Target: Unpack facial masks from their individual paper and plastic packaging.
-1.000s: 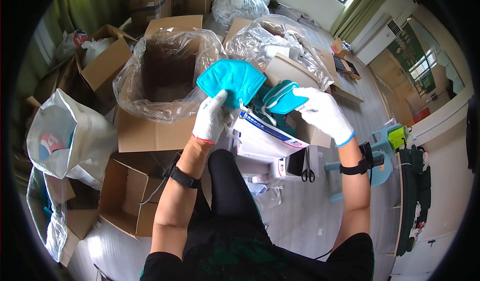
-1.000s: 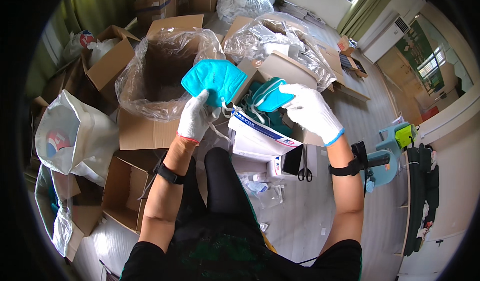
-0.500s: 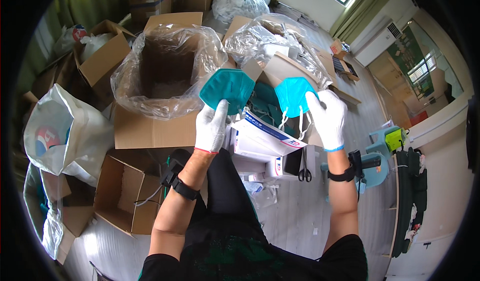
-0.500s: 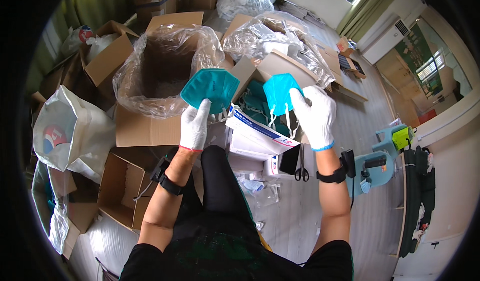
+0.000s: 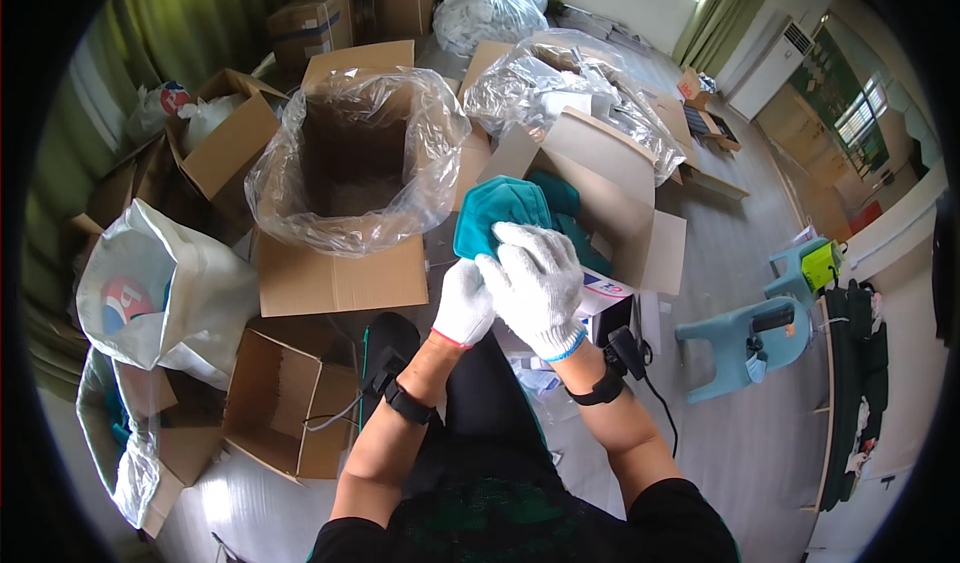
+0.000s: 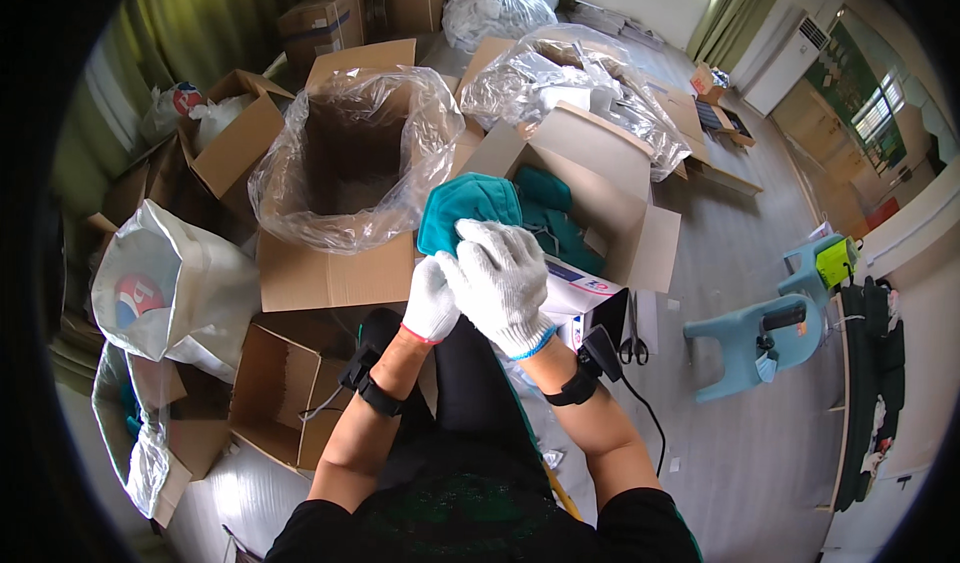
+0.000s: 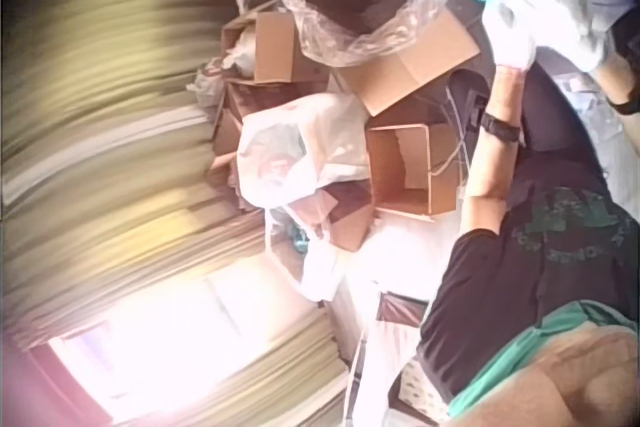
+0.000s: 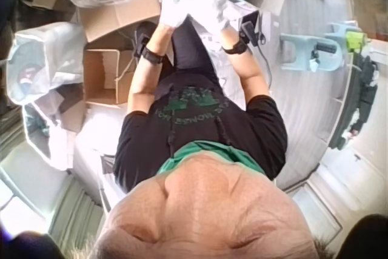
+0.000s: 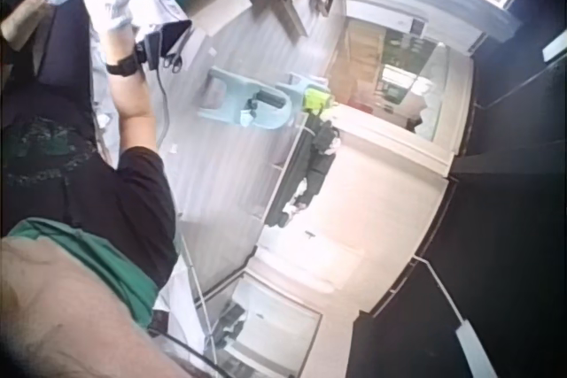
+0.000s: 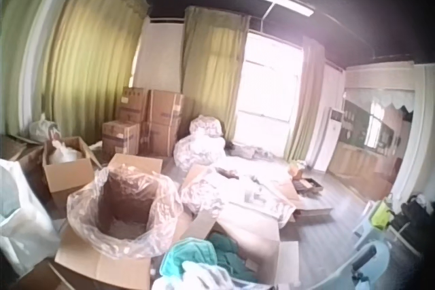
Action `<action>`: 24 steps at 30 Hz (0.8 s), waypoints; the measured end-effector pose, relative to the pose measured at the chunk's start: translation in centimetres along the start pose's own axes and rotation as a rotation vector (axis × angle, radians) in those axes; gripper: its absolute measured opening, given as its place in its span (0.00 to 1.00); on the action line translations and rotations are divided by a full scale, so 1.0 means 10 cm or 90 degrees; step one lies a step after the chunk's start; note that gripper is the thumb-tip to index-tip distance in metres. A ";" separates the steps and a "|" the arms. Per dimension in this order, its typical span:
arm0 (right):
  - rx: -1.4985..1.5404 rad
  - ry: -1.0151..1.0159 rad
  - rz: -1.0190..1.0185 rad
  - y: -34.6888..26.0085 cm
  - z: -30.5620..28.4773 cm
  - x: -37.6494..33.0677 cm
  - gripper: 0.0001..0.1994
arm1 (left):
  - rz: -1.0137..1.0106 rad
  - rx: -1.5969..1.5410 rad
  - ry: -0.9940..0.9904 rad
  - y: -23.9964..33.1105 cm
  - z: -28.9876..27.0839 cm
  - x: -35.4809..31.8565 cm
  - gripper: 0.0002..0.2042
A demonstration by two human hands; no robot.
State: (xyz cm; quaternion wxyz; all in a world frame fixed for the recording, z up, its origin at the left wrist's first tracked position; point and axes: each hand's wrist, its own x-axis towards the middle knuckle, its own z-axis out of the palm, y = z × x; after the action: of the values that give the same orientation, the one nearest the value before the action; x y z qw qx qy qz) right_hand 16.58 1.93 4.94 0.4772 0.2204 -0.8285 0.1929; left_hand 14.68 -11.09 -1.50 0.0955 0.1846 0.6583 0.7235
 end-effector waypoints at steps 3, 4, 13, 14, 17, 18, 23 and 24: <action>0.091 -0.067 0.016 -0.01 -0.09 -0.05 0.06 | 0.120 -0.151 -0.020 0.01 -0.04 -0.11 0.16; 0.143 -0.088 0.035 -0.02 -0.12 -0.06 0.07 | 0.152 -0.182 0.005 0.01 -0.01 -0.12 0.18; 0.471 0.083 0.540 0.28 -0.23 0.07 0.22 | -0.057 -0.323 0.180 0.05 -0.21 -0.01 0.17; 0.610 0.045 0.590 0.31 -0.22 0.08 0.25 | -0.051 -0.294 0.162 0.09 -0.23 -0.01 0.16; 0.789 -0.287 0.800 0.41 -0.25 0.09 0.20 | -0.043 -0.173 0.132 0.25 -0.24 0.00 0.12; 0.796 -0.243 0.716 0.39 -0.22 0.07 0.18 | -0.032 -0.145 0.135 0.29 -0.23 0.01 0.11; 0.649 -0.165 0.516 0.20 0.02 -0.03 0.16 | -0.050 -0.182 0.282 0.34 -0.13 0.02 0.13; 0.619 -0.220 0.533 0.20 0.03 -0.04 0.16 | -0.047 -0.180 0.339 0.30 -0.10 0.05 0.14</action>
State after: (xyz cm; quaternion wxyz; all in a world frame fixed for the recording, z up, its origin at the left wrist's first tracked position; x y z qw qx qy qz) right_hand 15.47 3.51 4.26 0.0684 0.0979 -0.7274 0.6757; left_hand 14.16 -12.15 1.51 -0.0298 -0.0509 0.5591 0.8270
